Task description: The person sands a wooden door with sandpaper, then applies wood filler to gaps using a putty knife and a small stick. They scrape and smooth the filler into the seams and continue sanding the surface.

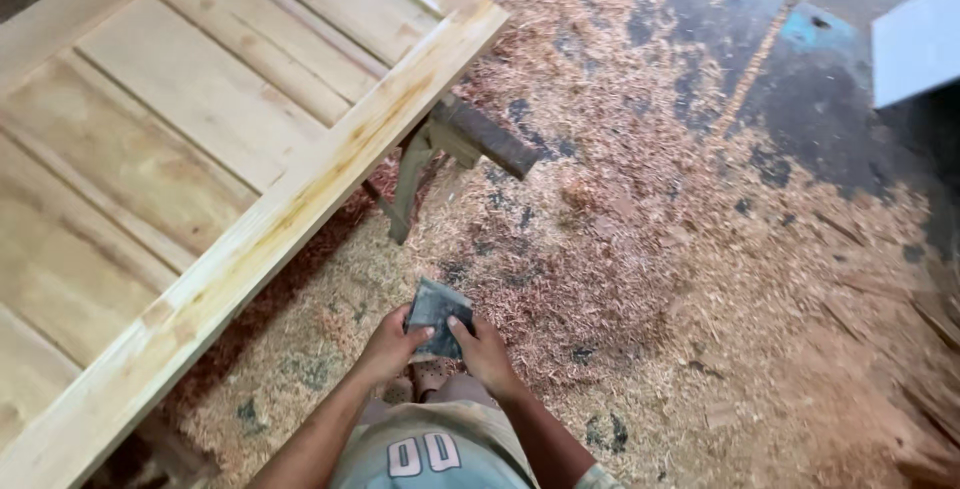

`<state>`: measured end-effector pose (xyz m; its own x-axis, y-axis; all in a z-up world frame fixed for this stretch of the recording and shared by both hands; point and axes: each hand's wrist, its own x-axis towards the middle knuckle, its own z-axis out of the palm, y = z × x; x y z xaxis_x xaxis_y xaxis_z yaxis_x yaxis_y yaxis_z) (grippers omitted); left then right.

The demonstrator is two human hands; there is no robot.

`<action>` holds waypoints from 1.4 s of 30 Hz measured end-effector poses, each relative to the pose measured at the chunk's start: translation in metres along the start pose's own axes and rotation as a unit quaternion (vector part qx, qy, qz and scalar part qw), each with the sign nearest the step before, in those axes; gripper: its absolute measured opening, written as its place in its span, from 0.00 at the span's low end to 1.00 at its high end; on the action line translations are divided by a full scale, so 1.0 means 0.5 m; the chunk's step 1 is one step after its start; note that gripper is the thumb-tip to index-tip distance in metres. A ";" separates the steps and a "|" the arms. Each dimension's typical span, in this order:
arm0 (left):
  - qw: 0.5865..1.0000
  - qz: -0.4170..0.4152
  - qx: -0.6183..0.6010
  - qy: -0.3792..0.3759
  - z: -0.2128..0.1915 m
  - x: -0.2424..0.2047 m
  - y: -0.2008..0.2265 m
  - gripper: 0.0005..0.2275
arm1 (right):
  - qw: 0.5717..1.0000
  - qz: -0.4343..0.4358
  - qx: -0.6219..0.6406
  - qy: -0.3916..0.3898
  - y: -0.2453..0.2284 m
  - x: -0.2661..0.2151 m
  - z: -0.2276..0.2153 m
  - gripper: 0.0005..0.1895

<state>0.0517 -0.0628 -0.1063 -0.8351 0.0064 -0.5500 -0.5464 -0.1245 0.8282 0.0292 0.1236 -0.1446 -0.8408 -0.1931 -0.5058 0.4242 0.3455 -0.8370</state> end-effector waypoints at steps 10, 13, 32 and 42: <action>0.947 -0.109 0.300 0.018 -0.097 0.080 -0.196 0.25 | 0.964 -0.124 -0.133 0.192 -0.098 -0.214 -0.109 0.12; 0.923 -0.146 0.356 0.002 -0.142 0.081 -0.285 0.21 | 0.945 -0.229 -0.100 0.212 -0.228 -0.386 -0.096 0.10; 0.731 -0.054 0.645 -0.214 -0.004 0.074 -0.466 0.17 | 0.964 -0.244 0.105 0.029 -0.288 -0.842 -0.199 0.17; 0.687 -0.141 0.701 -0.129 -0.119 0.086 -0.456 0.18 | 0.934 -0.164 0.084 0.308 -0.287 -0.850 -0.258 0.17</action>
<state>0.1439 -0.0934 -0.3252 -0.5675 0.0323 -0.8227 -0.0616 0.9948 0.0815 0.2825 0.2745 0.2175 -0.9470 0.3182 -0.0438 0.1131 0.2025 -0.9727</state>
